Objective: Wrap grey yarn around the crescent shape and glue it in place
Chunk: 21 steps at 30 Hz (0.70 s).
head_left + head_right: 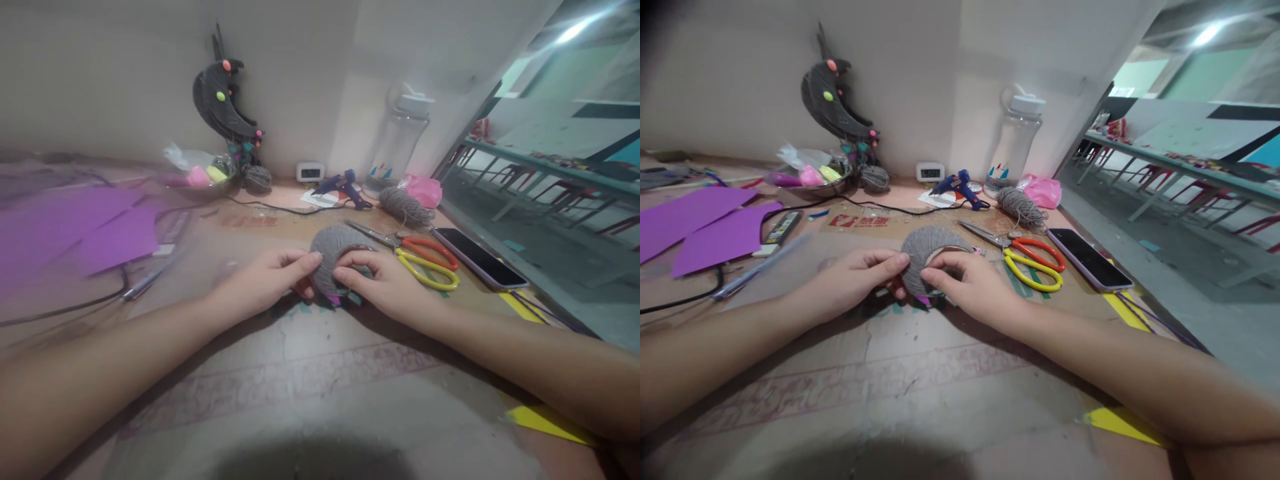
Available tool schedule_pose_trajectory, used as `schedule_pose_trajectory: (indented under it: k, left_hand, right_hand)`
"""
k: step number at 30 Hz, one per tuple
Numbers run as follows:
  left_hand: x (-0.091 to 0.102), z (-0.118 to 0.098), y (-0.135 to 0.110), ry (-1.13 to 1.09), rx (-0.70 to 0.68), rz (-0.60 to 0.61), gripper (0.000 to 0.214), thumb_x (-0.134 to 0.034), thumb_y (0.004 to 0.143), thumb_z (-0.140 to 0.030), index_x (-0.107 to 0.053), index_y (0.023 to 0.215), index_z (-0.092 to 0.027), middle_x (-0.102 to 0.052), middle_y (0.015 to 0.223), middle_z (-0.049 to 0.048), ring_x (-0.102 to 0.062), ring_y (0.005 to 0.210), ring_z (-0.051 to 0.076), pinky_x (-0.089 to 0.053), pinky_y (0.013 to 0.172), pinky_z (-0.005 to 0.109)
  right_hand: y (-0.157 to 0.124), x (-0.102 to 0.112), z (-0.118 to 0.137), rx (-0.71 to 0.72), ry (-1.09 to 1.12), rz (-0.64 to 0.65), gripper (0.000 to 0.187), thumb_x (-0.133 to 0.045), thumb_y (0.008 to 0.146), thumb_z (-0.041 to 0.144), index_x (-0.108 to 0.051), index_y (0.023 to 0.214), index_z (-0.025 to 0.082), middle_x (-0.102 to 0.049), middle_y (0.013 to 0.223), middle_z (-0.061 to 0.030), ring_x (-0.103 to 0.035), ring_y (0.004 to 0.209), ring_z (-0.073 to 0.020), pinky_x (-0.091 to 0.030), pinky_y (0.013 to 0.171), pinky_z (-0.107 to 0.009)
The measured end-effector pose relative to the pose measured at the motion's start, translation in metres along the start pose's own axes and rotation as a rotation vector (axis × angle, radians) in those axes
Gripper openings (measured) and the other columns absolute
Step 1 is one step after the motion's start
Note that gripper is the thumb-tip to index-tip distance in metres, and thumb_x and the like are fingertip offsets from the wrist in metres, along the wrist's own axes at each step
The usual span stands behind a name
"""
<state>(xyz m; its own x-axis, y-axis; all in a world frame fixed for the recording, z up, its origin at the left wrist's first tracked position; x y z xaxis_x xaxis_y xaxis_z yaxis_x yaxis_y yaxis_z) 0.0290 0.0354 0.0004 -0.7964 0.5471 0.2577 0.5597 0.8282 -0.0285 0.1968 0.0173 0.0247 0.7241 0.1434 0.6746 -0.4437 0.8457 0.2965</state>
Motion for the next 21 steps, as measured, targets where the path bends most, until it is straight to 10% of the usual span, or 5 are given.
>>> schedule_pose_trajectory:
  k: [21]
  left_hand:
    - [-0.0056,-0.0032,-0.0039,0.011,-0.016,0.029,0.024,-0.061,0.085,-0.040,-0.064,0.077,-0.018,-0.063,0.070,-0.0006,-0.057,0.066,0.013,-0.043,0.063,0.025]
  right_hand:
    - [-0.0055,-0.0012,-0.0114,-0.047,0.051,-0.037,0.029,-0.058,0.089,0.039,-0.055,0.069,0.018,-0.051,0.067,0.0029,-0.047,0.065,-0.0114,-0.036,0.060,-0.024]
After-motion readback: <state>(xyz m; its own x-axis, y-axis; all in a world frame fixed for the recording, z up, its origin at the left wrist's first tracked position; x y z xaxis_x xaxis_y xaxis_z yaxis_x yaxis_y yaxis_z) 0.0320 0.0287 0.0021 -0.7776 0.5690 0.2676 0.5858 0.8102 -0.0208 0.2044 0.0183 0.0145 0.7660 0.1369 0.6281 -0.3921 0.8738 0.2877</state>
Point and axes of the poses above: each hand's wrist, its own y-axis towards the middle knuckle, its own x-axis out of the back of the hand, z = x × y, the point moved 4 cm from there along y, towards the middle knuckle
